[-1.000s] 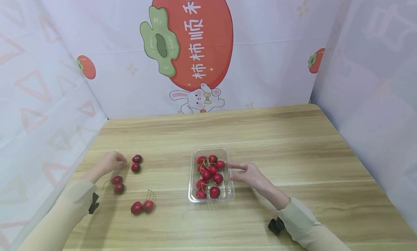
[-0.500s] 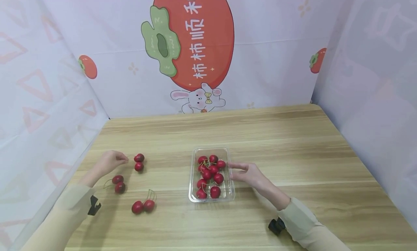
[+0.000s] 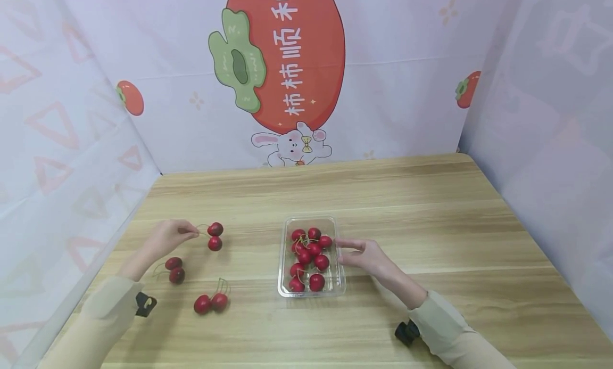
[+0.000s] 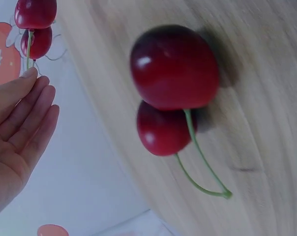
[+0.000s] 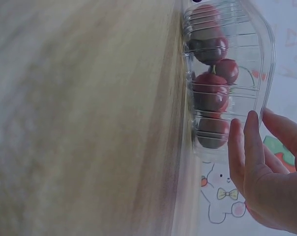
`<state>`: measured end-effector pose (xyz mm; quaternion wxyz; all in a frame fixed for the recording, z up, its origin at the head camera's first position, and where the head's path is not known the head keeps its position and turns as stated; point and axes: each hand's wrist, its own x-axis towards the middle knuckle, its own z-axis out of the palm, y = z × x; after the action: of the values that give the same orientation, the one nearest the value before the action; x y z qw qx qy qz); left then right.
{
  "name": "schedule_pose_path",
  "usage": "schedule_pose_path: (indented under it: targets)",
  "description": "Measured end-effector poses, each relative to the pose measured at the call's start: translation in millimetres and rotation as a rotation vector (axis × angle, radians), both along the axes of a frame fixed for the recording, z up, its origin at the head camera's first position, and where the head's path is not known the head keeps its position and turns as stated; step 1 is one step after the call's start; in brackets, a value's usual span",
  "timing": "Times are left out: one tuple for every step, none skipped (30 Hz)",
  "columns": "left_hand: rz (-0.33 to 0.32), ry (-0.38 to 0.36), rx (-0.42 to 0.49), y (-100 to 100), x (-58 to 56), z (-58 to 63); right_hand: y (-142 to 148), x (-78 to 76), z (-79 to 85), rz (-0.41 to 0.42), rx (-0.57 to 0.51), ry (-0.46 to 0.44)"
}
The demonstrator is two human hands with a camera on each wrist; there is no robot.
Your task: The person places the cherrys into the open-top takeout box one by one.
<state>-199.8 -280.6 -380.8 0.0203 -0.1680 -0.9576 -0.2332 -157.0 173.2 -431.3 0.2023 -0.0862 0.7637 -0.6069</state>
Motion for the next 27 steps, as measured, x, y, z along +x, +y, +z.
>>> schedule_pose_path:
  targets:
    - [-0.007,0.003,0.009,2.5,0.8,1.5,-0.1,0.0,-0.1,-0.001,-0.001,-0.001]
    - [-0.008,0.006,0.016,5.0,1.7,2.7,-0.1,0.0,-0.1,-0.001,-0.001,-0.002]
    - [-0.014,0.009,0.022,7.2,2.4,3.7,-0.1,0.0,-0.2,-0.001,-0.001,-0.002]
    - [-0.020,0.013,0.029,9.5,3.3,4.6,-0.2,0.0,-0.2,0.000,-0.001,-0.001]
    - [-0.025,0.015,0.035,11.6,4.0,5.4,-0.3,0.0,-0.2,0.000,-0.002,-0.001]
    - [-0.029,0.019,0.040,13.7,4.8,6.0,-0.3,-0.1,-0.2,0.000,-0.003,-0.001]
    - [-0.036,0.023,0.048,15.6,5.5,6.4,-0.5,-0.1,-0.1,0.000,-0.003,0.000]
    - [-0.041,0.025,0.054,17.2,6.0,6.8,-0.6,-0.1,-0.1,0.000,-0.004,0.000]
    - [-0.046,0.028,0.056,19.0,6.6,7.2,-0.6,-0.1,0.0,-0.001,-0.005,-0.001]
    - [-0.050,0.027,0.062,20.8,7.3,7.8,-0.7,-0.1,0.0,-0.002,-0.008,-0.002]
    - [-0.055,0.025,0.064,22.6,7.9,8.4,-0.8,-0.1,0.0,-0.003,-0.012,-0.003]
    - [-0.061,0.023,0.068,24.4,8.4,8.9,-0.8,-0.1,0.1,-0.003,-0.014,-0.005]
    - [-0.066,0.022,0.071,26.1,8.9,9.4,-0.8,-0.1,0.2,-0.002,-0.016,-0.006]
    - [-0.068,0.019,0.072,28.0,9.5,10.2,-0.7,-0.1,0.3,-0.002,-0.020,-0.008]
    - [-0.068,0.017,0.073,29.8,10.1,10.9,-0.7,-0.1,0.3,-0.002,-0.022,-0.008]
    - [-0.072,0.016,0.075,31.4,10.7,11.5,-0.7,0.0,0.4,-0.002,-0.024,-0.008]
    - [-0.077,0.017,0.077,33.3,11.3,12.2,-0.6,0.0,0.5,-0.001,-0.025,-0.009]
    - [-0.082,0.017,0.081,35.1,11.9,13.1,-0.5,0.0,0.6,0.001,-0.023,-0.008]
    - [-0.087,0.018,0.082,37.1,12.5,13.9,-0.5,0.1,0.7,0.001,-0.022,-0.007]
    - [-0.093,0.018,0.085,39.1,13.2,14.7,-0.6,0.1,0.7,0.001,-0.022,-0.007]
    - [-0.102,0.019,0.088,41.4,13.7,15.9,-0.6,0.1,0.7,0.002,-0.022,-0.007]
    - [-0.109,0.020,0.089,43.8,14.2,16.5,-0.6,0.2,0.7,0.002,-0.022,-0.007]
    - [-0.116,0.023,0.089,46.3,14.6,17.0,-0.6,0.2,0.8,0.002,-0.022,-0.007]
    - [-0.124,0.026,0.092,48.8,14.9,17.6,-0.6,0.2,0.7,0.002,-0.023,-0.007]
    - [-0.132,0.032,0.094,51.5,15.2,18.1,-0.6,0.2,0.6,0.002,-0.025,-0.008]
    - [-0.140,0.038,0.096,54.1,15.5,18.6,-0.7,0.2,0.5,0.003,-0.028,-0.008]
    - [-0.148,0.047,0.097,56.8,15.9,19.2,-0.7,0.2,0.4,0.003,-0.030,-0.009]
